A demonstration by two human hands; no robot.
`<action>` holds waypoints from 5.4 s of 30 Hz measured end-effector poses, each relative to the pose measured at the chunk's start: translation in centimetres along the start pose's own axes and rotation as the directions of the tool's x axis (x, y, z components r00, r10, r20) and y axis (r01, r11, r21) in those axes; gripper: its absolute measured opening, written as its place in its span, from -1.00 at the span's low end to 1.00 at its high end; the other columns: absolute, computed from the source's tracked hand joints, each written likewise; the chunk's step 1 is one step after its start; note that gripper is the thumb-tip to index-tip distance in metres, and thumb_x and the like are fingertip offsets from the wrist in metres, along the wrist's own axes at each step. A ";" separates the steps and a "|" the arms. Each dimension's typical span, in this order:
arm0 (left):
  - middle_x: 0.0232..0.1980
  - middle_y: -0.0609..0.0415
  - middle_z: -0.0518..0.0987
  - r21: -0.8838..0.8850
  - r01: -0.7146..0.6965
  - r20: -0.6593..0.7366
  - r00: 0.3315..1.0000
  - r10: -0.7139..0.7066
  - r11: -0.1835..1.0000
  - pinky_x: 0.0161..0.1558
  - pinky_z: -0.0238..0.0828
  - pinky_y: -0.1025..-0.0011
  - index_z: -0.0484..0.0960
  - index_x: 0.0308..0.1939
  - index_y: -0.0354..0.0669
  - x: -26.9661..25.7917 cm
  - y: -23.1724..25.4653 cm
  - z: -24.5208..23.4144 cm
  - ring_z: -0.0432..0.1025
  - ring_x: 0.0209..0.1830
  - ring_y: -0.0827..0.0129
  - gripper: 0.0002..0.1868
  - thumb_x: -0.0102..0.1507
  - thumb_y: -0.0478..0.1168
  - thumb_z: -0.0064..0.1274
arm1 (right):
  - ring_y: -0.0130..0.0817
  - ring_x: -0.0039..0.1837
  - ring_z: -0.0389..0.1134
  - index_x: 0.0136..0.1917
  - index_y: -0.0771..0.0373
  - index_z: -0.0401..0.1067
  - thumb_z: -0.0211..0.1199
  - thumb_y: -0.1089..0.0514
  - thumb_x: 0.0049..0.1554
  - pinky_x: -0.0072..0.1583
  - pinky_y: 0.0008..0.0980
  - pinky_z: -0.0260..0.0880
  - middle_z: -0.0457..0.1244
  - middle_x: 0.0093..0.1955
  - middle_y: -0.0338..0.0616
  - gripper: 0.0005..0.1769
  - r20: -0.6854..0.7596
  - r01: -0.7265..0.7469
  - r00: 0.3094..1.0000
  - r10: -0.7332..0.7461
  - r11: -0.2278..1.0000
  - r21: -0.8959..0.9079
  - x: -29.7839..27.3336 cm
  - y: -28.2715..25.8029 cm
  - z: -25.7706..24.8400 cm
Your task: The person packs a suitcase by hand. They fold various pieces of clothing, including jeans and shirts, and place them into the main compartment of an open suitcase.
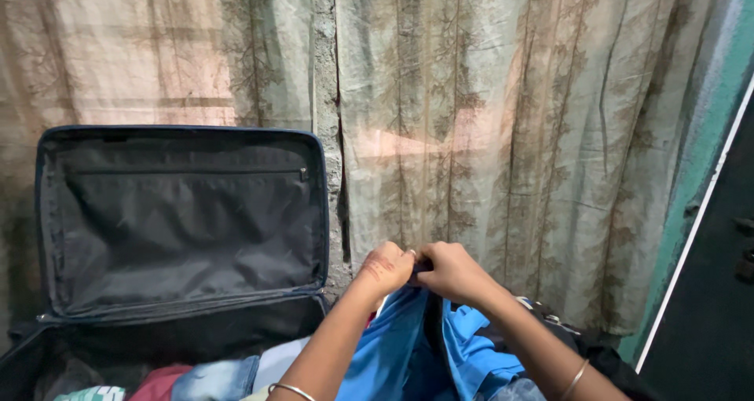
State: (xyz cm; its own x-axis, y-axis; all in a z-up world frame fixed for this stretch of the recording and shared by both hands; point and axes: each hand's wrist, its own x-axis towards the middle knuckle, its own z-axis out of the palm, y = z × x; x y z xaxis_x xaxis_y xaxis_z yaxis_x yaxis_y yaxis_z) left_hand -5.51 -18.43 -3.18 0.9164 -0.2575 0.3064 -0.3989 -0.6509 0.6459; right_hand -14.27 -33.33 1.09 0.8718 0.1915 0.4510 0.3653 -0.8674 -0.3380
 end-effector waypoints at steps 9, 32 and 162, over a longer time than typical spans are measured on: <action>-0.24 -0.31 0.67 -0.428 0.380 0.545 0.832 -0.101 0.820 -0.40 0.34 0.28 0.60 -0.08 -0.03 -1.0 -1.8 -1.6 0.50 -0.43 0.10 -0.47 0.41 0.17 -0.43 | -0.10 -0.06 0.48 0.03 0.24 0.58 0.40 0.11 -0.03 0.00 -0.26 0.46 0.41 -0.08 0.12 -0.66 0.026 0.211 0.977 -0.212 0.977 0.045 -0.5 -0.3 -6.7; -0.13 -0.20 0.59 0.475 -0.336 -0.149 0.880 0.450 0.813 -0.02 0.46 0.09 0.80 -0.22 -0.11 -7.6 8.4 -19.3 0.52 -0.06 -0.05 -0.26 0.09 0.49 0.01 | -0.53 0.05 0.39 0.08 0.32 0.55 0.09 0.40 0.24 0.15 -0.50 0.38 0.42 -0.01 -0.25 -0.76 -0.600 0.433 0.795 -0.096 0.781 0.449 5.3 4.9 -16.0; -0.06 -0.01 0.73 -0.666 -0.314 -0.310 0.942 0.132 0.677 0.02 0.50 0.37 0.66 0.05 -0.25 -5.2 -1.6 -4.0 0.60 -0.08 0.31 -0.57 0.11 -0.27 0.34 | -0.34 -0.02 0.45 0.16 0.40 0.52 0.38 0.38 -0.20 0.09 -0.32 0.48 0.45 -0.02 -0.09 -0.41 0.102 -0.124 0.992 0.071 0.519 0.846 -0.8 1.0 0.7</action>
State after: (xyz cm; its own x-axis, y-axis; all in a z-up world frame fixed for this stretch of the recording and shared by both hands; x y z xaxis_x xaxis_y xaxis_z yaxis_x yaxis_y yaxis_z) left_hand -9.77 -13.16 -2.99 0.7998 -0.1073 0.5906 -0.5799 0.1160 0.8064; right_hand -14.31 -34.03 -0.22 0.9242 0.1754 0.3393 0.3576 -0.0856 -0.9299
